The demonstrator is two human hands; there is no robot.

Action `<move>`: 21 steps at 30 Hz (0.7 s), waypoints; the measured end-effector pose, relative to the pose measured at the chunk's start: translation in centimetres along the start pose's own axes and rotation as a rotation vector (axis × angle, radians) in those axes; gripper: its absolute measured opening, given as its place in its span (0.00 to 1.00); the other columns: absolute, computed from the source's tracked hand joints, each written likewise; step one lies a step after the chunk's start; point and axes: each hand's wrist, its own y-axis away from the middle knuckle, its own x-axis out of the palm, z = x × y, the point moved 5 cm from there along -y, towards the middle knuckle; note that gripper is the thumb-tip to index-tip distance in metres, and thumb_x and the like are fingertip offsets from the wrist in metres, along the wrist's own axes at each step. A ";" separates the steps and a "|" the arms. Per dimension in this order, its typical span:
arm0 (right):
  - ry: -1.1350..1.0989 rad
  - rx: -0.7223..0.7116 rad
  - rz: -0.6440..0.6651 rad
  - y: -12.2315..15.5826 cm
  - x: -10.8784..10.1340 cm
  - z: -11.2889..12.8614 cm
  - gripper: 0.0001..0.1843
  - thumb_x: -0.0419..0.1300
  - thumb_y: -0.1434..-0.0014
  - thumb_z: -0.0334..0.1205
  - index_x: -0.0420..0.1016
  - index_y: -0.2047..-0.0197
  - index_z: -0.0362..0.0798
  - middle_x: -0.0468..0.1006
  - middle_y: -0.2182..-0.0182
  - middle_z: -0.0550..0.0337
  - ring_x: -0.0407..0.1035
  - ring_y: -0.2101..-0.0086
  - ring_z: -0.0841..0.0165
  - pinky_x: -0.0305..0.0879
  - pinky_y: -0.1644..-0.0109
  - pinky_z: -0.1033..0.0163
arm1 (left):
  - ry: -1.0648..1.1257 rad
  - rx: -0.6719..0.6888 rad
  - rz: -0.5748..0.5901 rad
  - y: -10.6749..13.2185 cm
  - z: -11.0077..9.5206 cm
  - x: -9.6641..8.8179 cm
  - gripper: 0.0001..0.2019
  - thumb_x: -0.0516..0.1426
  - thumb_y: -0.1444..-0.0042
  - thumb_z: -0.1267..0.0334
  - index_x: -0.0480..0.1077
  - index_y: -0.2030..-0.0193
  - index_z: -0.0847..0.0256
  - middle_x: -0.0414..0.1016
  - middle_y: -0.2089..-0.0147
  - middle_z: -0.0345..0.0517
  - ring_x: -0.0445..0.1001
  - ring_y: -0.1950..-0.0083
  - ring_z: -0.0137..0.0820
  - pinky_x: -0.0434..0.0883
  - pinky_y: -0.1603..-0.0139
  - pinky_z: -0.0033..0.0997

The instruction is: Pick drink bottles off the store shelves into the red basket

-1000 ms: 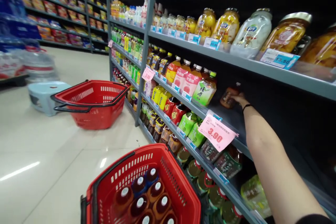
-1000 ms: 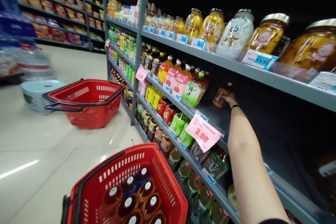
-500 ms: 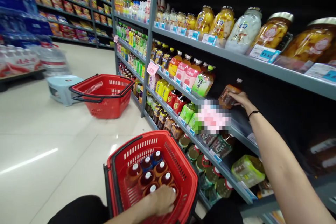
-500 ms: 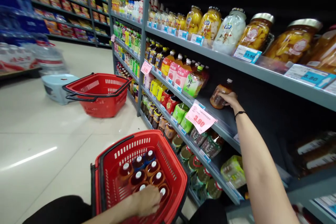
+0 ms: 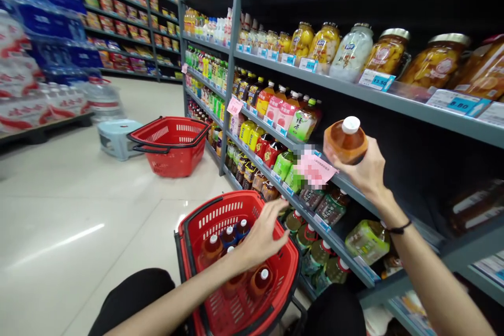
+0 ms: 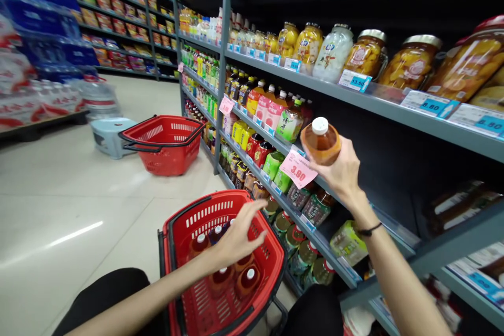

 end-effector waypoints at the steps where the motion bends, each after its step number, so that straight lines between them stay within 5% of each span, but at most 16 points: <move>1: -0.047 -0.005 -0.021 1.4 0.0 1.8 0.41 0.74 0.48 0.62 0.71 0.39 0.47 0.82 0.47 0.43 0.79 0.50 0.47 0.78 0.45 0.45 | -0.019 0.033 -0.082 -1.2 -1.0 -0.9 0.46 0.67 0.40 0.57 0.50 0.20 0.56 0.57 0.20 0.64 0.57 0.18 0.53 0.60 0.18 0.59; 4: -0.197 -0.007 -0.001 6.4 1.1 7.1 0.40 0.75 0.48 0.57 0.71 0.39 0.47 0.83 0.51 0.45 0.81 0.54 0.50 0.80 0.50 0.46 | -0.008 0.103 -0.253 -4.0 -2.7 -2.4 0.72 0.77 0.55 0.46 0.33 0.16 0.58 0.41 0.16 0.71 0.44 0.15 0.64 0.54 0.18 0.70; 8: -0.339 0.082 0.134 11.5 4.0 11.1 0.38 0.75 0.48 0.56 0.71 0.40 0.47 0.85 0.53 0.45 0.83 0.56 0.49 0.82 0.53 0.45 | 0.189 0.144 -0.361 -4.6 -2.1 -3.1 0.61 0.75 0.51 0.51 0.43 0.19 0.59 0.56 0.22 0.70 0.61 0.20 0.60 0.63 0.21 0.66; 11: -0.453 0.189 0.224 12.9 5.4 10.9 0.47 0.78 0.50 0.59 0.67 0.35 0.46 0.82 0.46 0.40 0.81 0.49 0.44 0.81 0.45 0.40 | 0.324 0.084 -0.267 -3.8 -1.0 -3.3 0.58 0.77 0.55 0.55 0.51 0.22 0.59 0.63 0.25 0.66 0.68 0.25 0.58 0.67 0.23 0.65; 15: -0.816 0.091 0.406 13.3 6.3 10.6 0.55 0.74 0.40 0.54 0.51 0.20 0.53 0.64 0.25 0.43 0.59 0.25 0.46 0.62 0.23 0.38 | 0.532 -0.024 -0.107 -2.5 -0.6 -3.1 0.58 0.77 0.59 0.62 0.54 0.22 0.60 0.72 0.30 0.65 0.74 0.29 0.57 0.74 0.29 0.62; 21: -0.957 0.183 0.255 15.2 6.5 9.4 0.51 0.77 0.43 0.54 0.60 0.22 0.61 0.66 0.28 0.49 0.65 0.30 0.44 0.61 0.23 0.35 | 0.717 -0.118 0.145 -1.7 -2.0 -2.1 0.53 0.73 0.60 0.67 0.60 0.25 0.58 0.82 0.42 0.55 0.84 0.46 0.47 0.81 0.40 0.51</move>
